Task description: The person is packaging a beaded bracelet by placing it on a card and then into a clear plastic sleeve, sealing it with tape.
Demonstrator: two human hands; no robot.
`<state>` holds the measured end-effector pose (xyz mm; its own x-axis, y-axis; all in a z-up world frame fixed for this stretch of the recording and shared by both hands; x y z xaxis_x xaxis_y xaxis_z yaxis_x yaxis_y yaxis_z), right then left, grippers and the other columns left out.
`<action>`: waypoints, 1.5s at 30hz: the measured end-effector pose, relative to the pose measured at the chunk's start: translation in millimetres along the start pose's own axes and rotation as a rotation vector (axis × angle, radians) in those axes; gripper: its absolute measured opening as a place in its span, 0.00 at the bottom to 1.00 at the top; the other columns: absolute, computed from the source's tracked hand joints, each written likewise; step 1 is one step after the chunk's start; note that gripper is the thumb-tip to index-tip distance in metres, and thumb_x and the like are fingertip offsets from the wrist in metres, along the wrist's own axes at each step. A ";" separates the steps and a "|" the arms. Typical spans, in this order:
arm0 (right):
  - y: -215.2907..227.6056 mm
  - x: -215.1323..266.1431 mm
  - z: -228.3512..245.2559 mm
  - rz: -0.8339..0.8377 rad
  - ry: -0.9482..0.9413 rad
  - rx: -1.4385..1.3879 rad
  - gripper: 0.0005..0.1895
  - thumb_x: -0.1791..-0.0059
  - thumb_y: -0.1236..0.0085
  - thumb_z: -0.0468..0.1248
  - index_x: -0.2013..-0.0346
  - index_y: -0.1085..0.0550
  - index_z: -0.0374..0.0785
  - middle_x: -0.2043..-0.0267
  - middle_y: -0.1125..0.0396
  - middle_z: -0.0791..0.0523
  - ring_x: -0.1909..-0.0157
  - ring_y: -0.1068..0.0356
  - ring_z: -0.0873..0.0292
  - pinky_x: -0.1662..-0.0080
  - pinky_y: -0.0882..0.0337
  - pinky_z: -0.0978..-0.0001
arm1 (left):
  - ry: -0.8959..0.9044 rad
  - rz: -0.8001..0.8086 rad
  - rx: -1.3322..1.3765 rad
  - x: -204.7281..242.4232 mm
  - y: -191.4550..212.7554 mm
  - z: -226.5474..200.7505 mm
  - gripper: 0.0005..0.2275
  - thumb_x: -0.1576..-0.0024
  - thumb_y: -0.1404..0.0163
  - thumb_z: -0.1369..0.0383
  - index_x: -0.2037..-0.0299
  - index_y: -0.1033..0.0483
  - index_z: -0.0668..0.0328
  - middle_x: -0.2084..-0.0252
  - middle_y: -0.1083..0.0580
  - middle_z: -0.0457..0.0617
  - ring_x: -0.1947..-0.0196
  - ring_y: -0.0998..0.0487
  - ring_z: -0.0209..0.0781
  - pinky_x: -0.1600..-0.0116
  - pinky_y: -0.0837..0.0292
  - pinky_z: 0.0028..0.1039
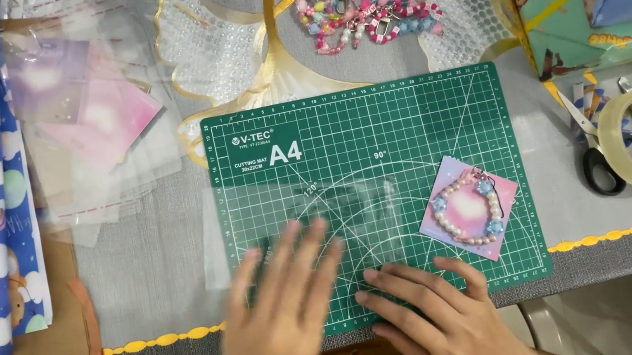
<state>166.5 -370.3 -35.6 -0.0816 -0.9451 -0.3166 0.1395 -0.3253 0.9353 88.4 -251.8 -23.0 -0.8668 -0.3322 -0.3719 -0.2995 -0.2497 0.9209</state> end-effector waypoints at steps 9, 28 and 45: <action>33.4 8.6 -20.4 -0.205 -0.017 -0.248 0.04 0.49 0.40 0.43 0.60 0.21 0.53 0.52 0.23 0.63 0.53 0.20 0.65 0.39 0.36 0.59 | -0.218 0.200 0.384 -0.6 -29.0 -57.6 0.44 0.39 0.65 0.32 0.25 0.49 0.62 0.22 0.49 0.57 0.22 0.50 0.56 0.23 0.55 0.50; 17.5 0.1 -44.2 0.044 -0.103 -0.208 0.34 0.53 0.44 0.65 0.39 0.29 0.52 0.36 0.31 0.63 0.34 0.31 0.59 0.33 0.44 0.55 | -0.182 -0.096 0.815 23.6 0.9 -56.9 0.07 0.38 0.41 0.66 0.56 0.18 0.60 0.58 0.19 0.51 0.50 0.18 0.48 0.40 0.22 0.43; 35.3 -41.3 -40.0 -0.238 -0.137 -0.136 0.05 0.47 0.39 0.36 0.57 0.23 0.44 0.59 0.26 0.60 0.55 0.26 0.60 0.45 0.36 0.61 | 0.330 -0.052 1.051 -6.8 -16.2 -2.9 0.26 0.47 0.39 0.52 0.46 0.31 0.61 0.56 0.18 0.40 0.54 0.15 0.34 0.46 0.20 0.26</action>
<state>214.2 -344.0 4.2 -0.2591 -0.8317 -0.4911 0.2304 -0.5470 0.8048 100.3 -248.2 -35.7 -0.7411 -0.6091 -0.2825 -0.6582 0.5759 0.4849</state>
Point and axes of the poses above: each hand's wrist, its own x-axis away from the middle knuckle, its own y-axis out of the back of the hand, z = x × y, the point moved 10 cm from there along -x, towards the middle knuckle
